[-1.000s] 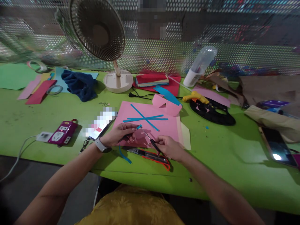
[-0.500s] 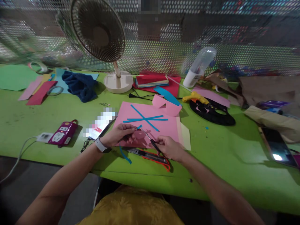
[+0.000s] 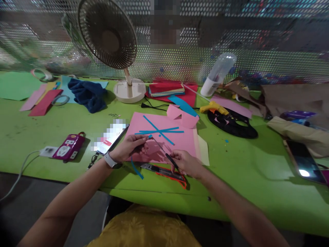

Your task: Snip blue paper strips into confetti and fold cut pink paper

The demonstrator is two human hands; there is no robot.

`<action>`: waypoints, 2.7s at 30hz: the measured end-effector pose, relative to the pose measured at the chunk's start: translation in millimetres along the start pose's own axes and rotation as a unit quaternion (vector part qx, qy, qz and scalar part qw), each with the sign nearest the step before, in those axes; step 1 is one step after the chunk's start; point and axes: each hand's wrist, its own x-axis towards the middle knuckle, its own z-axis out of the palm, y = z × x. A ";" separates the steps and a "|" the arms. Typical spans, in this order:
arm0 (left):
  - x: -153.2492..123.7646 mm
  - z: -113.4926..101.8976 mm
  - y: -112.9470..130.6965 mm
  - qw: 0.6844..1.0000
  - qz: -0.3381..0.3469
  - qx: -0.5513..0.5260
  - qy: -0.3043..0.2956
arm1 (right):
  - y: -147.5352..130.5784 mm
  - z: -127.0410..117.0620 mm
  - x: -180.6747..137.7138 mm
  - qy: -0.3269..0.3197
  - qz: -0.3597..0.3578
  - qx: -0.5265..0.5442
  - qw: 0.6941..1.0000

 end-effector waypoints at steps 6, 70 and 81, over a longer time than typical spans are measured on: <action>2.2 0.1 -4.9 1.000 0.005 0.001 -0.022 | -2.0 1.6 -2.0 0.000 0.010 -0.015 1.000; 2.1 -0.9 -3.5 0.999 0.012 -0.011 -0.029 | -4.5 1.0 -0.8 0.042 0.001 -0.015 0.999; 0.7 1.0 -1.1 1.000 -0.005 -0.004 -0.009 | -6.0 1.8 -1.5 0.042 0.001 -0.021 0.999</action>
